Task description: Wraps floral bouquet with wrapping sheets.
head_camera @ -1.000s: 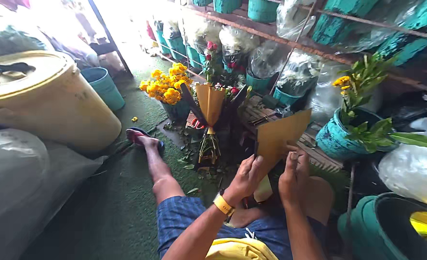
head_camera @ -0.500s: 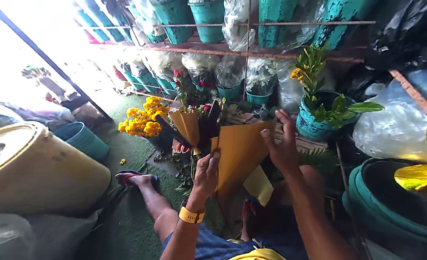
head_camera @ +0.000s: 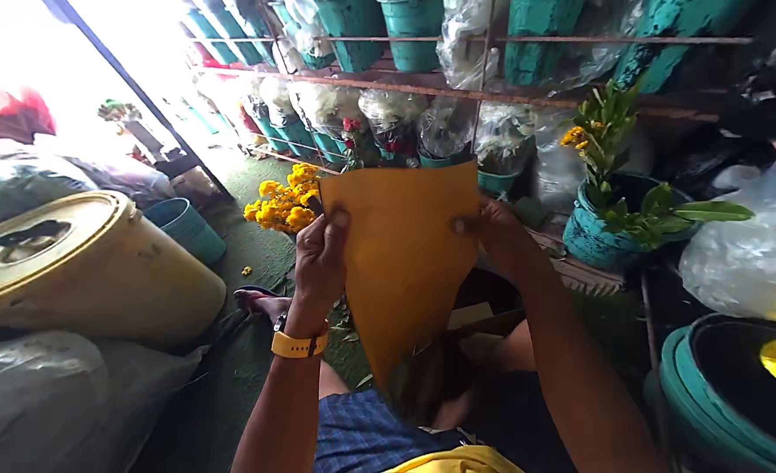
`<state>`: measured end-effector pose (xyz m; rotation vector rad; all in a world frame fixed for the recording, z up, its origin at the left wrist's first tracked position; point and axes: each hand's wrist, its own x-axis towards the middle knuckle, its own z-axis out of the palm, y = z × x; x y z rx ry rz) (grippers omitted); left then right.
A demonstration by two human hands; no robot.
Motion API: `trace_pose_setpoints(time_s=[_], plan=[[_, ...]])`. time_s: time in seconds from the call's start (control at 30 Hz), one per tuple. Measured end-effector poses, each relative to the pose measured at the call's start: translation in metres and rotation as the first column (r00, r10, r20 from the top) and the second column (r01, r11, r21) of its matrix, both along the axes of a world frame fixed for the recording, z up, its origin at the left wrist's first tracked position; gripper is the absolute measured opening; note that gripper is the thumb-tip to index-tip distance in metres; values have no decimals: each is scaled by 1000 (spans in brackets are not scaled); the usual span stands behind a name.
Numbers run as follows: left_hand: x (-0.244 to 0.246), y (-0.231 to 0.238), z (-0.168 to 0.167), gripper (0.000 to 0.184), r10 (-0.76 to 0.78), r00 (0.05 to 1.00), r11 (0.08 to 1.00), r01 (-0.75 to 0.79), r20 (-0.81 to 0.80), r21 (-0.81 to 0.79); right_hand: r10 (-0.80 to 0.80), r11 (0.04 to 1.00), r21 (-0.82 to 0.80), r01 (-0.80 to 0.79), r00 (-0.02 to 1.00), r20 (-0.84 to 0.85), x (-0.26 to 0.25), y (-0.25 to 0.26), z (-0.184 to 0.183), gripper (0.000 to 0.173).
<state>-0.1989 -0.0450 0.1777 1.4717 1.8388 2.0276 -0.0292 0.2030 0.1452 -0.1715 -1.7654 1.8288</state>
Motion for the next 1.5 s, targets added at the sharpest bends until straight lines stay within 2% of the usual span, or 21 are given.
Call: trace_pose_setpoints(time_s=[0.03,0.07,0.13,0.17,0.2,0.27,0.33,0.43,0.5,0.6,0.67,0.73,0.8,0.93,1.0,1.07,1.13,1.27,1.4,1.5], plan=[[-7,-4,-12,21,-63,995,997,67,75,-43,5,1000,-23,-5,1000,-2,-4,-1,1,48],[-11,-6,-29,20,-107,978,991,119,177,-64,-20,1000,7,20,1000,21,-5,-4,3,41],[-17,2,-61,17,-99,940,992,120,327,-43,-78,993,92,72,995,66,-6,-2,6,40],[-19,8,-67,13,-44,937,998,60,347,-36,-82,993,91,74,993,83,-10,1,5,40],[-21,13,-68,13,30,945,998,-8,325,-68,-84,994,71,77,991,102,-14,5,2,39],[-29,23,-60,25,175,964,967,-130,202,-220,-129,990,68,121,983,133,-22,9,-4,36],[-40,36,-48,35,244,967,916,-207,68,-343,-219,968,154,197,965,143,-31,8,1,36],[-46,55,-26,38,290,956,900,-291,-54,-326,-450,845,390,365,880,151,-42,-5,23,39],[-41,61,-11,41,270,962,914,-270,-45,-304,-510,784,485,388,848,147,-46,-21,41,43],[-36,55,1,42,173,979,967,-148,110,-208,-366,799,522,299,930,29,-52,-38,60,38],[-36,46,4,37,16,969,997,2,247,-72,-199,835,514,195,979,-48,-56,-44,67,32],[-38,38,10,33,-50,967,999,50,252,3,-111,833,533,149,989,-102,-53,-47,76,27],[-39,31,16,32,-8,979,1000,3,201,23,-164,791,574,210,978,-132,-48,-49,88,23],[-42,31,33,30,21,995,998,-26,100,51,-294,694,655,299,948,-122,-44,-65,109,28],[-40,36,43,29,19,999,997,-23,47,77,-272,662,698,273,955,-116,-47,-71,116,29],[-35,37,48,25,-64,994,992,54,86,114,-157,710,680,182,983,-100,-49,-74,118,29],[-36,40,53,21,-221,956,962,181,194,204,-16,780,622,70,996,-91,-53,-75,123,31],[-49,54,65,16,-454,793,886,352,408,302,35,858,513,-24,999,-11,-57,-71,127,36],[-53,49,66,22,-503,676,864,409,538,294,50,914,401,-60,998,33,-57,-68,127,35],[-59,54,59,20,-498,667,867,399,554,299,91,944,318,-89,996,9,-55,-63,121,33]])
